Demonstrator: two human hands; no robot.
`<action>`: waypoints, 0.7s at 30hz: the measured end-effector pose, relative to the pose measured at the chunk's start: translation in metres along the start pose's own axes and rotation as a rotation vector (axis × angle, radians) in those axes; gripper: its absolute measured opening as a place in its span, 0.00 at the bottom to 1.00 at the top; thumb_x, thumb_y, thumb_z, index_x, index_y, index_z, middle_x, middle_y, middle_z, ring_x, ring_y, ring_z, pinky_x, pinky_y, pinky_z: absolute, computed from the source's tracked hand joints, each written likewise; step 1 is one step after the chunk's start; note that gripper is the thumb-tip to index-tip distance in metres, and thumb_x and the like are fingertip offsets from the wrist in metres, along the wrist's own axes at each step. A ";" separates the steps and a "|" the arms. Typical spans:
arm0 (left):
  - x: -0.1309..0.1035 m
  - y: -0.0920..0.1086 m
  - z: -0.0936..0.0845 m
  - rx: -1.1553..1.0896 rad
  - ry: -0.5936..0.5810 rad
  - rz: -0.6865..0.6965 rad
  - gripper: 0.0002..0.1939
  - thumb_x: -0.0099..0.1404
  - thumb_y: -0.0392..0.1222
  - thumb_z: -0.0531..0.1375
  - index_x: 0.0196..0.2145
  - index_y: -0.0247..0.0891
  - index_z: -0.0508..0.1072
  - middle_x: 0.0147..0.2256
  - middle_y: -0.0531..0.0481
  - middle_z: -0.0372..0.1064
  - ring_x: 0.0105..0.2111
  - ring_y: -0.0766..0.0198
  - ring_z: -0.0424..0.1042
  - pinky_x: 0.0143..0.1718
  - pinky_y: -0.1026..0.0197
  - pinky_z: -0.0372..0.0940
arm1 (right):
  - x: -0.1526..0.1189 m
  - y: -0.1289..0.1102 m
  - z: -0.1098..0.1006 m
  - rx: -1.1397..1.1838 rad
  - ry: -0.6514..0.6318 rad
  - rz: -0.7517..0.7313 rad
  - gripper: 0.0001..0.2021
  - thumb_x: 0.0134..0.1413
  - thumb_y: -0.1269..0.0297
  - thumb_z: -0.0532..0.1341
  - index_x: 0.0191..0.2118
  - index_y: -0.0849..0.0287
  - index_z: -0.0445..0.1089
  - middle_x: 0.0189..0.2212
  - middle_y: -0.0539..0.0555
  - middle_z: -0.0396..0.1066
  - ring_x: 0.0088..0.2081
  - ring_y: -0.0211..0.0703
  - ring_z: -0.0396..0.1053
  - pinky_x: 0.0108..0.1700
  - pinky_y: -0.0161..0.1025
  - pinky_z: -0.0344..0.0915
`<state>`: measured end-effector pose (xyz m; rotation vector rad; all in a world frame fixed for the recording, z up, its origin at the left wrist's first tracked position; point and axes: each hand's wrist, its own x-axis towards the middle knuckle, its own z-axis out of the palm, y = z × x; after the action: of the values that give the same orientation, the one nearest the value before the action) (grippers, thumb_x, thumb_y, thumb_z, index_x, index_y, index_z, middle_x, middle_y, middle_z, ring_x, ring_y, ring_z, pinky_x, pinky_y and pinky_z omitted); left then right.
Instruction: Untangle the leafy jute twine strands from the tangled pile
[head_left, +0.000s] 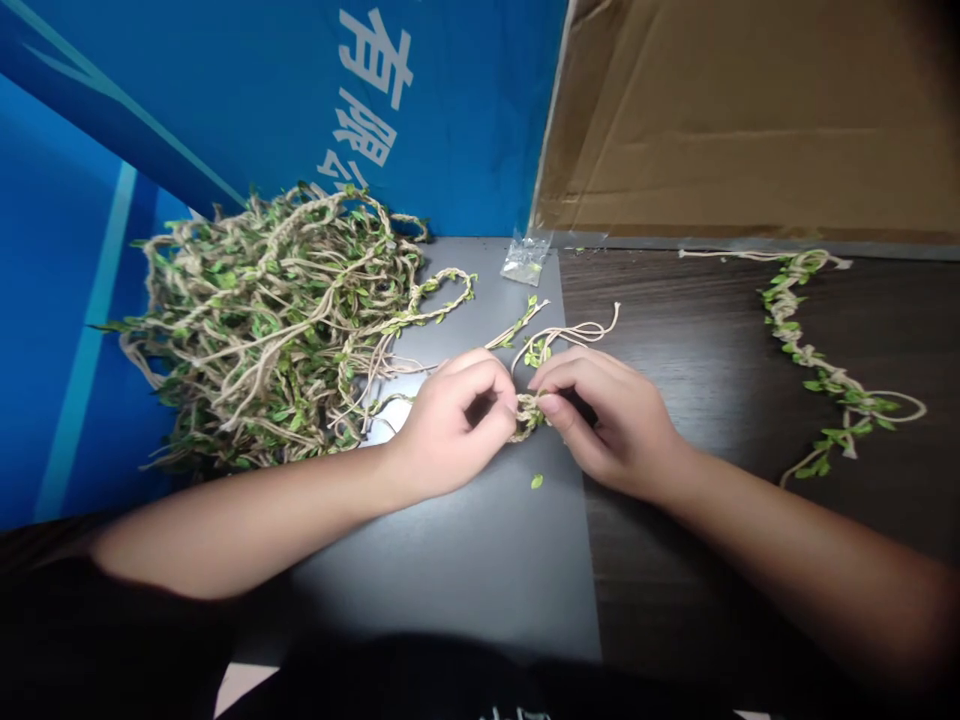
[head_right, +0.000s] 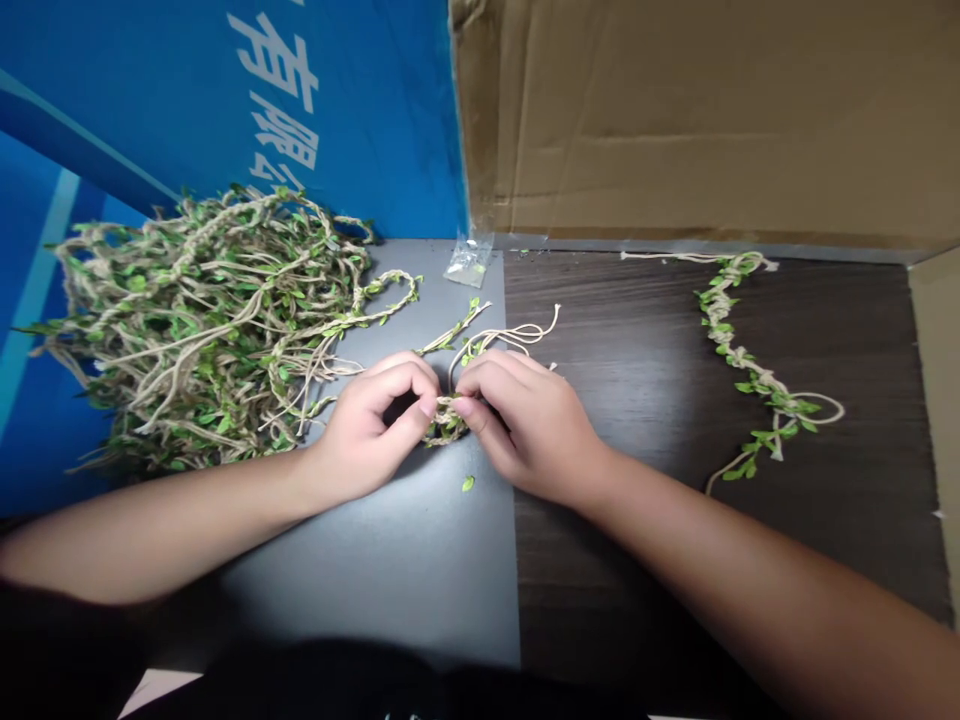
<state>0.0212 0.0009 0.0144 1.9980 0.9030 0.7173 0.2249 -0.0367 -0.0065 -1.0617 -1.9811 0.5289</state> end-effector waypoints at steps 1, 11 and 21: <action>0.000 0.000 0.000 0.000 -0.003 0.006 0.09 0.69 0.36 0.56 0.29 0.37 0.68 0.31 0.51 0.67 0.34 0.64 0.67 0.41 0.59 0.62 | 0.000 0.000 -0.001 0.014 -0.007 0.001 0.03 0.65 0.70 0.57 0.40 0.55 0.66 0.37 0.54 0.74 0.40 0.43 0.71 0.43 0.43 0.68; -0.002 -0.002 0.000 0.031 -0.027 0.018 0.06 0.69 0.34 0.56 0.32 0.37 0.69 0.34 0.50 0.68 0.36 0.63 0.67 0.42 0.57 0.62 | -0.006 -0.003 -0.003 -0.059 -0.006 -0.180 0.02 0.67 0.66 0.58 0.41 0.56 0.65 0.44 0.57 0.75 0.44 0.45 0.70 0.46 0.47 0.70; -0.001 0.001 0.001 0.035 -0.026 0.026 0.08 0.72 0.36 0.55 0.33 0.36 0.69 0.36 0.49 0.68 0.38 0.63 0.67 0.44 0.57 0.63 | -0.008 -0.011 -0.004 -0.253 -0.056 -0.463 0.04 0.61 0.70 0.65 0.41 0.60 0.70 0.34 0.53 0.76 0.35 0.43 0.67 0.36 0.42 0.69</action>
<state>0.0213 -0.0004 0.0144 2.0485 0.8817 0.6922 0.2252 -0.0495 0.0002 -0.6978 -2.2923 0.0602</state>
